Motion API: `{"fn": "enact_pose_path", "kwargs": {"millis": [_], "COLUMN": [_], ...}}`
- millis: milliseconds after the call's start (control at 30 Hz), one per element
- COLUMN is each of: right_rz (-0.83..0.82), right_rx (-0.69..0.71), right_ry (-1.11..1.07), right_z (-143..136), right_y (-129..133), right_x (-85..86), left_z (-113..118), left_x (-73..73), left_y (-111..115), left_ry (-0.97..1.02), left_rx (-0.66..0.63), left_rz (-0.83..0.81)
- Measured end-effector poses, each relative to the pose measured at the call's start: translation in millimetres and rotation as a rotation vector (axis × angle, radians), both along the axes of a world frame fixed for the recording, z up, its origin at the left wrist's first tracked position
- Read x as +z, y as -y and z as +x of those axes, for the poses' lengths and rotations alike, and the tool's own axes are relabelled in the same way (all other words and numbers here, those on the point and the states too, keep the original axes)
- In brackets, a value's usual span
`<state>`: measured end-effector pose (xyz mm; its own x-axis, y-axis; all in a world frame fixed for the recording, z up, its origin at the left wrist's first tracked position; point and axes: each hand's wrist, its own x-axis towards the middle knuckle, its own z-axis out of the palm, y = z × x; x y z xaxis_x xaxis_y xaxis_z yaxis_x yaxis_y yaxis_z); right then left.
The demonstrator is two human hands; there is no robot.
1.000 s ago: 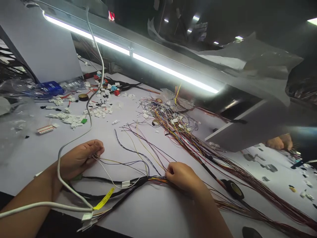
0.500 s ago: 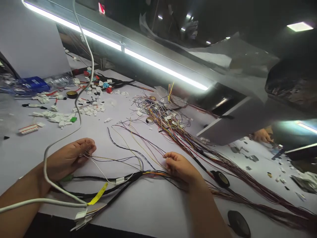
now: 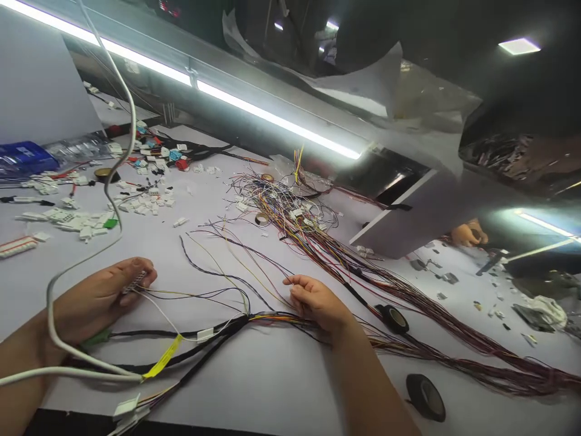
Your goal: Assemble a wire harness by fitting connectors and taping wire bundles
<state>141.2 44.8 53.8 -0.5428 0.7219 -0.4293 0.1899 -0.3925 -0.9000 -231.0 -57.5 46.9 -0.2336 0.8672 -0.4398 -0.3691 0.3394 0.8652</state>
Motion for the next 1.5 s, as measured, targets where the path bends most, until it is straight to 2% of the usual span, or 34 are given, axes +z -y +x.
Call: {"fn": "enact_pose_path", "kwargs": {"millis": [100, 267, 333, 400, 467, 533, 600, 733, 867, 1000, 1100, 1233, 1367, 1500], "right_rz": [0.173, 0.658, 0.787, 0.859, 0.909, 0.935, 0.958, 1.030, 1.197, 1.297, 1.358, 1.410, 1.405, 1.411], "right_rx": [0.177, 0.406, 0.401, 0.318, 0.190, 0.075, 0.019, 0.132, 0.184, 0.176, 0.219, 0.275, 0.219, 0.156], "right_ry": [0.010, 0.306, 0.397, 0.465, 0.459, 0.334, 0.193, 0.163, 0.222, 0.437, 0.516, 0.506, 0.470, 0.396], "right_z": [-46.8, -143.7, -172.7, -189.2, -193.5, -190.5, -186.9, -192.0, -204.9, -212.2, -216.7, -223.5, -225.7, -225.5], "right_y": [-1.1, -3.2, -7.8, -15.7, -23.6, -26.8, -22.3, 4.6, 26.4, 28.1, 27.2, 30.4, 33.8, 34.7], "right_x": [16.4, 36.0, 39.6, 42.0, 44.5, 47.4, 49.7, 47.0, 30.0, 12.2, 7.8, 7.6, 4.0, 0.1], "left_z": [-3.1, -1.0, -0.5, -1.1, -2.2, -2.9, -2.8, -2.1, -2.5, -1.8, -0.4, -0.4, -0.6, 1.3], "left_x": [-7.9, -7.7, -8.5, -10.6, -12.5, -13.0, -11.8, -9.4, -9.8, -10.2, -10.7, -10.7, -11.2, -13.1], "left_y": [0.9, 3.6, 5.0, 6.0, 6.2, 5.8, 5.6, 7.5, 11.5, 11.4, 9.2, 8.3, 8.1, 7.1], "left_ry": [0.041, 0.097, 0.103, 0.111, 0.125, 0.139, 0.150, 0.154, 0.190, 0.193, 0.133, 0.111, 0.127, 0.085], "left_rx": [-0.003, 0.069, 0.057, 0.041, 0.042, 0.055, 0.065, 0.075, 0.058, 0.036, 0.033, 0.048, 0.107, 0.076], "left_rz": [0.017, 0.029, 0.059, 0.084, 0.097, 0.091, 0.074, 0.062, 0.106, 0.153, 0.179, 0.154, 0.122, 0.142]}}
